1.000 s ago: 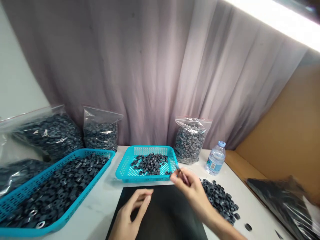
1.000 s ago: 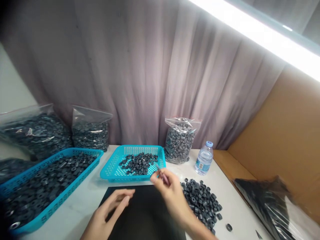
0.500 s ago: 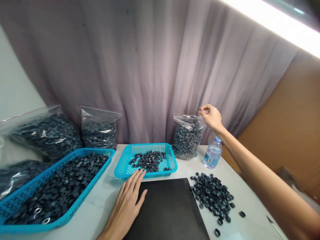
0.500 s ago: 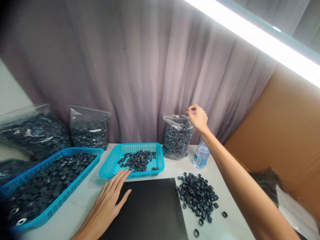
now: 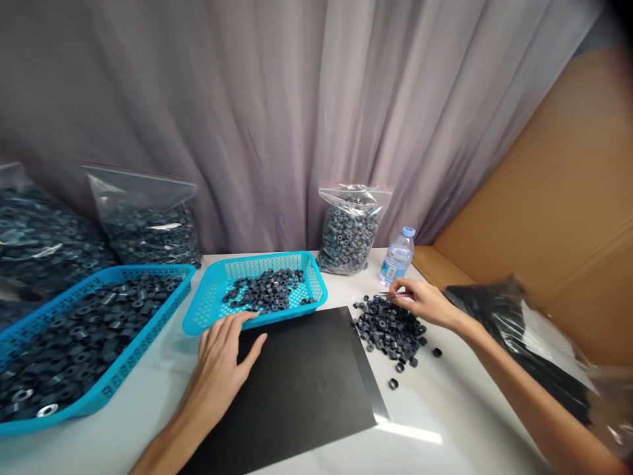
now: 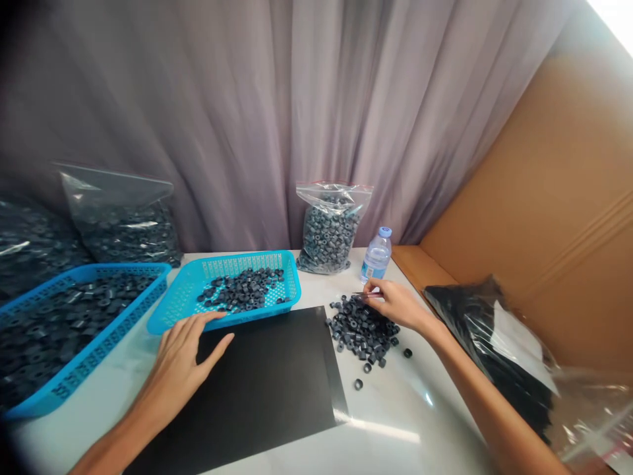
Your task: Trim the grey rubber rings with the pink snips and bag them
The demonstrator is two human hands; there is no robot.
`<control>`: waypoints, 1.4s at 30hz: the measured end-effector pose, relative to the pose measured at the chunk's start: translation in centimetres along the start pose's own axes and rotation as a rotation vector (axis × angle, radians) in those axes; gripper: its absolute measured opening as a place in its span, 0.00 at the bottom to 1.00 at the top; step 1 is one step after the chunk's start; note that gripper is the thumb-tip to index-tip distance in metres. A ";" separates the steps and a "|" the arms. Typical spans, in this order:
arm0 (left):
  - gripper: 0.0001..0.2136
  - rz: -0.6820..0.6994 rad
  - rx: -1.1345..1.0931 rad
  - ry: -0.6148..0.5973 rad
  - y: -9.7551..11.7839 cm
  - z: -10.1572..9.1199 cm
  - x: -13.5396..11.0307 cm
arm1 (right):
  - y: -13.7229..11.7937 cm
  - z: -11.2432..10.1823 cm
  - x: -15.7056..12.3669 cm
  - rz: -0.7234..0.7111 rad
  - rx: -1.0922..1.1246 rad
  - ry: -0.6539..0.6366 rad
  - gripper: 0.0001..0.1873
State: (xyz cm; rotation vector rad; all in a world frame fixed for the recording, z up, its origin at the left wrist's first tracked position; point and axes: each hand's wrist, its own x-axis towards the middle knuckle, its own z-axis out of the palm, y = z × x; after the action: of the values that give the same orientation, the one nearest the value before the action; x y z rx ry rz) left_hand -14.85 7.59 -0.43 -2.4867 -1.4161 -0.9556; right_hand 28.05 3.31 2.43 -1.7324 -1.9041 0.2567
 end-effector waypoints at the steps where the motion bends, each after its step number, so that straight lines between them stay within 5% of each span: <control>1: 0.14 -0.012 -0.011 0.001 0.2 0.0 0.1 | 0.2 0.2 -0.3 0.002 0.008 -0.001 0.07; 11: 0.08 -0.010 -0.148 -0.084 2.2 -0.9 -0.4 | 1.4 1.6 -2.3 0.020 0.053 0.156 0.10; 20: 0.15 0.061 -0.159 -0.236 6.1 -3.8 -0.1 | 1.0 2.4 -3.0 0.040 0.064 0.365 0.12; 29: 0.19 0.031 -0.066 -0.289 0.8 -4.5 5.0 | -4.1 3.7 -4.2 -0.029 0.118 0.276 0.10; 34: 0.25 -0.156 -0.072 -0.192 -1.4 -5.3 4.0 | -5.2 4.5 -4.5 -0.016 0.149 0.242 0.10; 38: 0.28 -0.436 -0.365 -0.186 -1.6 -5.3 2.6 | -5.9 5.2 -4.6 0.008 0.171 0.221 0.11; 42: 0.27 -0.529 -0.514 -0.199 -1.0 -5.4 2.1 | -6.6 5.7 -4.7 0.021 0.177 0.215 0.10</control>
State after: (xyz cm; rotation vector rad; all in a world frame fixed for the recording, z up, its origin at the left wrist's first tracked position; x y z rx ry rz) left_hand -17.40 7.57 4.87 -2.6515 -2.2084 -1.3350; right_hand 19.53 -1.03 -0.33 -1.5950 -1.6579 0.2296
